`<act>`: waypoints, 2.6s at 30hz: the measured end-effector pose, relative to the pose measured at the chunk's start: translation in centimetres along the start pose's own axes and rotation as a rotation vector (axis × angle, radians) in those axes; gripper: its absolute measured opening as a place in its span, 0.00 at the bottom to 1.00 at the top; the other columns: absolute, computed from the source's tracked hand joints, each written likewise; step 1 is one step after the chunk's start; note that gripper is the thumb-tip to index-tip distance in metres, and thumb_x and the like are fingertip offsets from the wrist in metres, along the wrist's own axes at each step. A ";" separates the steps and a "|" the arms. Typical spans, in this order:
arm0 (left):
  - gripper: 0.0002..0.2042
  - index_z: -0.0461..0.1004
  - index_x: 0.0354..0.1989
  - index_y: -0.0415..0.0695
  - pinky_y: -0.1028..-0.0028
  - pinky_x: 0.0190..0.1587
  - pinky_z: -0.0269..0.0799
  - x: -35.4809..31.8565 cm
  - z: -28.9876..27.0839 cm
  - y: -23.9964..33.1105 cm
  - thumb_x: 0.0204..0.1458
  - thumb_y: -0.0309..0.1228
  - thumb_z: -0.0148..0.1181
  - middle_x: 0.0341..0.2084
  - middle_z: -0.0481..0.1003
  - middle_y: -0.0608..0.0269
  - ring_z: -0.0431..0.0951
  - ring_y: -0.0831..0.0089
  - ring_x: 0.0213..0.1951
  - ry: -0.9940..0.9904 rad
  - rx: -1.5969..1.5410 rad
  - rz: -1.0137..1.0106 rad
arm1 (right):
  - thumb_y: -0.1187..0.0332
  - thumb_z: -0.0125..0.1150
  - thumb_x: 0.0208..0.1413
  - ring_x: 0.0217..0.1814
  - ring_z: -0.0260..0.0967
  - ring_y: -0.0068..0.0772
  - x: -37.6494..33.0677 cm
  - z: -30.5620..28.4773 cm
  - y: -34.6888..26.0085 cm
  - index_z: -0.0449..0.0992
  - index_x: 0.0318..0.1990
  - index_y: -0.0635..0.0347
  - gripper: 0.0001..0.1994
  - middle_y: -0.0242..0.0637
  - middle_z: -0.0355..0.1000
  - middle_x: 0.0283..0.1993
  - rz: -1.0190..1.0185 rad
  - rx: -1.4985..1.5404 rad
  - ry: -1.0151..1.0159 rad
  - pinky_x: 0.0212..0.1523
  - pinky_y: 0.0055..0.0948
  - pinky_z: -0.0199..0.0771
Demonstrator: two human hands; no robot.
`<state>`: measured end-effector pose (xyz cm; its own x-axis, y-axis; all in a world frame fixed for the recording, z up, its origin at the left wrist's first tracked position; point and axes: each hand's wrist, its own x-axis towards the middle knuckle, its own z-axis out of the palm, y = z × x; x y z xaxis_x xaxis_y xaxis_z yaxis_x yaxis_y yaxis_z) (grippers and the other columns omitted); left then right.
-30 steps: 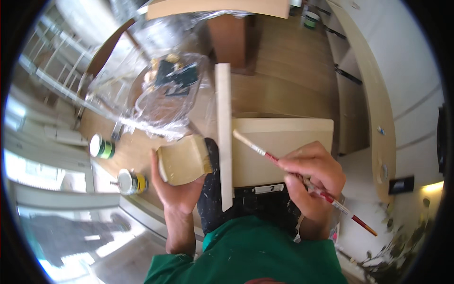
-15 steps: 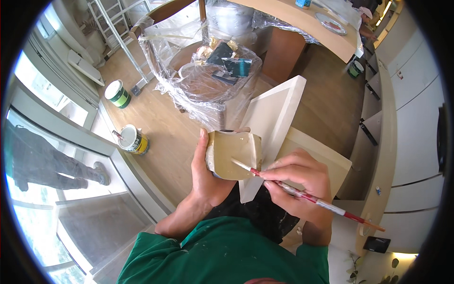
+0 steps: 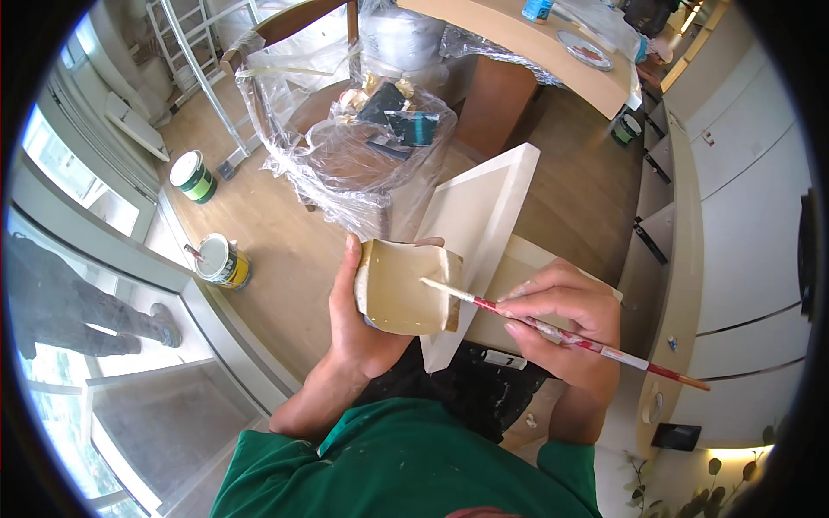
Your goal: The person applies paint to a wooden furniture component using a brush, dipping the brush into a small container of paint and then applying it to the edges and surfaces of the component.
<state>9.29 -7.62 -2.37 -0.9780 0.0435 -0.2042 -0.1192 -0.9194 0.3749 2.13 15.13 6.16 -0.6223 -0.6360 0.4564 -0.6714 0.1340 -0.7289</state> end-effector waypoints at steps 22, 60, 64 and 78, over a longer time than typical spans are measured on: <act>0.39 0.74 0.66 0.40 0.59 0.58 0.80 1.2 -1.7 0.4 0.68 0.66 0.44 0.57 0.81 0.56 0.82 0.62 0.56 0.029 -0.138 -0.045 | 0.83 0.74 0.45 0.40 0.79 0.35 -3.0 -2.9 -1.2 0.89 0.41 0.64 0.13 0.42 0.83 0.39 -0.017 0.101 0.103 0.38 0.29 0.78; 0.38 0.54 0.79 0.38 0.55 0.60 0.75 3.1 -3.5 1.8 0.71 0.55 0.49 0.63 0.71 0.42 0.71 0.55 0.59 -0.133 -0.165 -0.020 | 0.85 0.68 0.47 0.39 0.76 0.42 -10.7 3.6 4.8 0.85 0.51 0.67 0.20 0.41 0.81 0.40 0.217 -0.416 0.767 0.45 0.37 0.74; 0.38 0.55 0.78 0.38 0.55 0.60 0.75 3.4 -3.4 1.5 0.71 0.55 0.49 0.63 0.71 0.42 0.71 0.55 0.58 -0.104 -0.177 -0.011 | 0.86 0.68 0.46 0.37 0.75 0.40 -10.6 3.6 4.7 0.85 0.50 0.66 0.21 0.38 0.81 0.38 0.194 -0.424 0.798 0.44 0.36 0.73; 0.38 0.56 0.78 0.37 0.54 0.60 0.75 3.4 -3.5 1.5 0.71 0.55 0.49 0.64 0.71 0.43 0.72 0.54 0.59 -0.119 -0.196 -0.019 | 0.87 0.68 0.46 0.35 0.76 0.38 -10.5 3.2 4.4 0.85 0.49 0.67 0.19 0.38 0.81 0.36 0.197 -0.455 0.775 0.41 0.35 0.71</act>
<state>6.40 -10.20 -5.70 -0.9906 0.0963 -0.0974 -0.1133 -0.9758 0.1870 6.97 19.97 -3.50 -0.7277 0.0950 0.6793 -0.5163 0.5762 -0.6336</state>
